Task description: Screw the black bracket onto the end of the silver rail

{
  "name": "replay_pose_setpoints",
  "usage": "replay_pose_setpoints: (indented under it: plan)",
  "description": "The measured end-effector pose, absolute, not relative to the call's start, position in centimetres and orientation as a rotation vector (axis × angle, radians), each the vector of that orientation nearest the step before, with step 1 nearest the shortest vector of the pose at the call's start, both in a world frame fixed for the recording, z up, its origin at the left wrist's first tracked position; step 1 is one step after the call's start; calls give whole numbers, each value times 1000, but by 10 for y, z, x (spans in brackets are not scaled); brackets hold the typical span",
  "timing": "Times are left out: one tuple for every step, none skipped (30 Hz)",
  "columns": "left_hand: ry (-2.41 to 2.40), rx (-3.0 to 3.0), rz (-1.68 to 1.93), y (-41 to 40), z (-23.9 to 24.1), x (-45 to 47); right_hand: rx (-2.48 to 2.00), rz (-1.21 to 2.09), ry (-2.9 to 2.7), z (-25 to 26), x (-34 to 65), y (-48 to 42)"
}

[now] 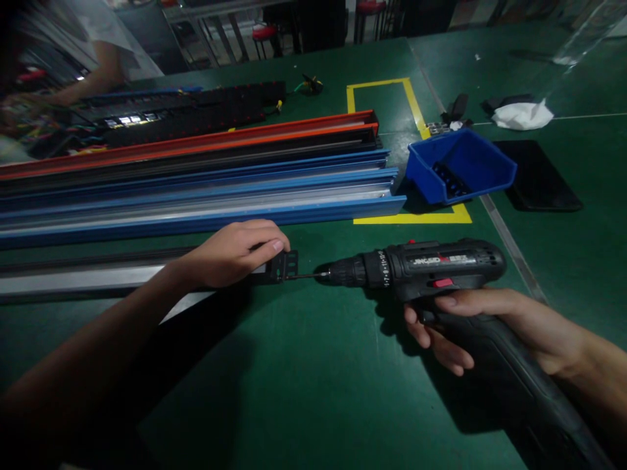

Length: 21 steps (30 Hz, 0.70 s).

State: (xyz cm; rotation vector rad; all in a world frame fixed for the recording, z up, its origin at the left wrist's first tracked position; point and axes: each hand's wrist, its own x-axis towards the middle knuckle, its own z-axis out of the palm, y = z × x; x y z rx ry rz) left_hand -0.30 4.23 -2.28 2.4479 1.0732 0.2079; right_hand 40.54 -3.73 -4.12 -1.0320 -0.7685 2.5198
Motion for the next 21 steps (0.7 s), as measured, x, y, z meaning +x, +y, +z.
replay_pose_setpoints:
  plan:
    - [1072,2447,207,42,-23,-3,-1028,2523,-761,-41,405,-37]
    - [1071,2446,204,42,-23,-3,-1025,2524,-757,-41,405,-38]
    - [1071,2448,203,42,-23,-3,-1022,2525,-757,-41,406,-38]
    - [1071,2451,203,42,-23,-3,-1024,2526,-758,-41,406,-38]
    - [1070,2455,204,42,-23,-3,-1032,2522,-759,-41,405,-38]
    - [1069,2460,207,42,-23,-3,-1043,2516,-762,-41,405,-38]
    - [1068,2465,210,42,-23,-3,-1056,2507,-770,-41,405,-38]
    - [1066,2470,214,43,-23,-3,-1068,2497,-780,-40,404,-38]
    - [1063,2475,217,43,-23,-3,-1076,2489,-795,-40,404,-38]
    - [1060,2477,219,43,-23,-3,-1081,2479,-810,-39,404,-37]
    - [1057,2477,220,43,-23,-3,-1082,2472,-826,-39,403,-37]
    - [1056,2474,219,43,-23,-3,-1078,2469,-840,-39,403,-37]
    - [1056,2469,219,43,-23,-3,-1073,2466,-848,-39,403,-37]
    - [1056,2464,218,43,-23,-3,-1066,2466,-853,-39,403,-37]
    - [1058,2459,217,42,-23,-3,-1057,2469,-852,-39,403,-37]
    - [1059,2456,215,42,-22,-3,-1046,2472,-849,-39,403,-37]
    - [1061,2454,214,42,-22,-4,-1036,2477,-847,-39,404,-37]
    - [1062,2453,212,42,-22,-4,-1024,2479,-845,-40,404,-37]
    - [1061,2453,212,42,-22,-4,-1017,2482,-843,-40,404,-37]
    - [1060,2453,211,42,-22,-4,-1013,2485,-841,-40,404,-37]
    - [1059,2454,211,42,-22,-3,-1014,2488,-837,-40,404,-37]
